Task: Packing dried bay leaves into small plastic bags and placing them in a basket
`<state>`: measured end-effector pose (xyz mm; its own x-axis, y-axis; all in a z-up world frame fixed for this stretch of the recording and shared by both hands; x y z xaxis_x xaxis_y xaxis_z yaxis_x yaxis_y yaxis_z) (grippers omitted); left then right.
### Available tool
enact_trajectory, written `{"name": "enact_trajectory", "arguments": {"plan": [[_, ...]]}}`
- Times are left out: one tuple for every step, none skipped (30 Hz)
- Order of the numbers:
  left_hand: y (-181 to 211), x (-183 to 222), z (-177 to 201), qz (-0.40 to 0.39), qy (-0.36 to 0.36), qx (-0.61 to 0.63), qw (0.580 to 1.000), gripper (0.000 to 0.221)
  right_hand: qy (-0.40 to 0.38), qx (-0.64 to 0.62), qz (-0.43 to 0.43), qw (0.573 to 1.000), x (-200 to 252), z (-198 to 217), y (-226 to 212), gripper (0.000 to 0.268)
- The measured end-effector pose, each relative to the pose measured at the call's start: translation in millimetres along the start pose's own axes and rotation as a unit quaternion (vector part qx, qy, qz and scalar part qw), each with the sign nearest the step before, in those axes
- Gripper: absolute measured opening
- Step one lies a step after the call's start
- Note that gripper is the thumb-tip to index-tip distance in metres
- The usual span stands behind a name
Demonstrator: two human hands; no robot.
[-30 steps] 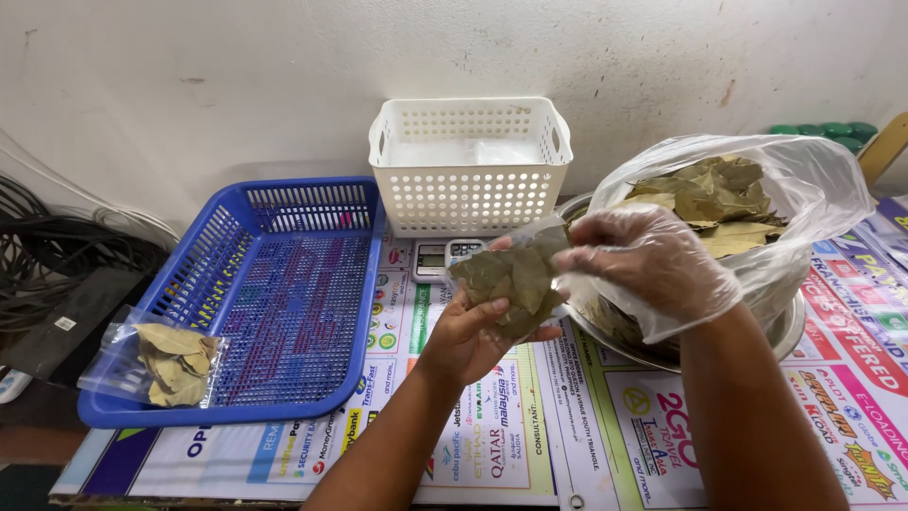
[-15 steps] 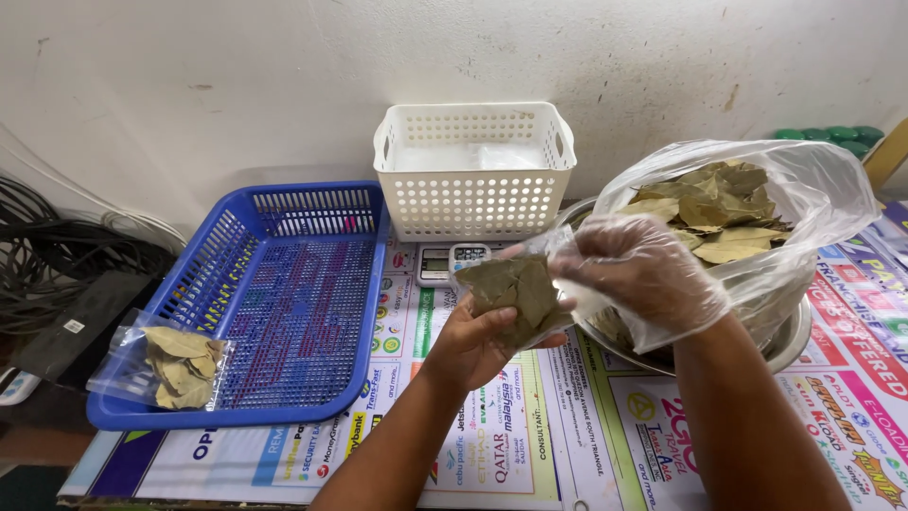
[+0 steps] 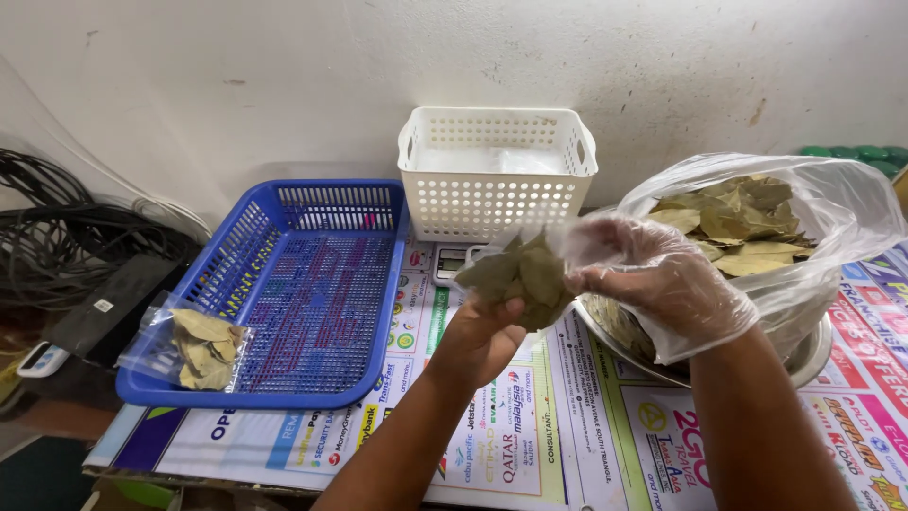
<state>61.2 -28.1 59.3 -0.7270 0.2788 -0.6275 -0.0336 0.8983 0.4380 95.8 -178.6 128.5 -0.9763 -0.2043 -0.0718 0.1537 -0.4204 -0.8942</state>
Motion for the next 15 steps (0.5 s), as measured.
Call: {"name": "enact_trajectory", "arguments": {"plan": [[2.7, -2.7, -2.6, 0.011, 0.027, -0.089, 0.996, 0.072, -0.036, -0.105, 0.036, 0.993, -4.5, -4.9, 3.3, 0.050], [6.7, -5.1, -5.3, 0.021, 0.053, -0.177, 0.982, 0.086, -0.072, -0.208, 0.070, 0.973, -8.2, -8.5, 5.7, 0.011], [14.5, -6.2, -11.9, 0.019, 0.053, -0.180, 0.982, 0.086, -0.074, -0.209, 0.072, 0.973, -10.3, -8.1, 9.9, 0.011], [26.9, -6.6, -12.9, -0.003, 0.088, -0.209, 0.974, 0.113, -0.054, -0.197, 0.112, 0.973, -10.5, -2.6, 9.1, 0.012], [39.4, -6.6, -14.1, -0.025, 0.123, -0.237, 0.963, 0.142, -0.034, -0.185, 0.151, 0.971, -10.4, 2.9, 8.7, 0.014], [46.7, -3.8, -18.4, -0.024, 0.123, -0.237, 0.963, 0.142, -0.034, -0.185, 0.150, 0.971, -7.4, 4.1, 6.2, 0.014], [74.0, 0.9, -24.8, -0.106, 0.142, -0.400, 0.899, 0.124, -0.068, -0.223, 0.145, 0.962, -4.6, 1.1, 3.6, 0.012], [98.8, 7.8, -38.2, -0.184, 0.157, -0.549, 0.800, 0.108, -0.103, -0.261, 0.139, 0.950, -1.4, -1.9, 0.9, 0.012], [106.8, 8.6, -51.5, -0.183, 0.157, -0.549, 0.800, 0.108, -0.103, -0.262, 0.138, 0.950, 4.3, -4.9, -8.3, 0.012], [110.8, 7.3, -73.0, -0.163, 0.113, -0.652, 0.732, 0.097, -0.101, -0.160, 0.204, 0.960, 14.8, -11.5, -27.6, 0.011], [112.9, 6.7, -92.9, -0.139, 0.067, -0.743, 0.651, 0.086, -0.097, -0.057, 0.267, 0.957, 26.7, -20.5, -45.8, 0.010], [111.4, 8.0, -93.9, -0.137, 0.071, -0.747, 0.647, 0.086, -0.103, -0.060, 0.268, 0.956, 27.6, -25.6, -48.8, 0.010], [103.7, 7.8, -90.0, -0.088, 0.066, -0.761, 0.639, 0.079, -0.070, 0.063, 0.350, 0.932, 38.3, -33.7, -61.6, 0.008], [97.5, 8.9, -85.7, -0.039, 0.062, -0.775, 0.628, 0.076, -0.036, 0.183, 0.427, 0.885, 49.3, -45.6, -72.8, 0.010], [98.7, 13.1, -83.7, -0.038, 0.069, -0.779, 0.623, 0.076, -0.042, 0.178, 0.431, 0.883, 52.7, -49.2, -74.2, 0.010]]}}
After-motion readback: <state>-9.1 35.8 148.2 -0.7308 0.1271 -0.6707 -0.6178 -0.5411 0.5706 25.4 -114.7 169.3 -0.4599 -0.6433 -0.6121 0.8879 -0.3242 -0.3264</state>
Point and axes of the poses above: each hand's wrist, its own x-axis away from the middle knuckle, its own z-axis out of the back of the hand, y = z × x, the point moved 9 cm from there along -x, towards the middle knuckle, and after that the axes turned 6 degrees about -z, right-handed, at the moved point
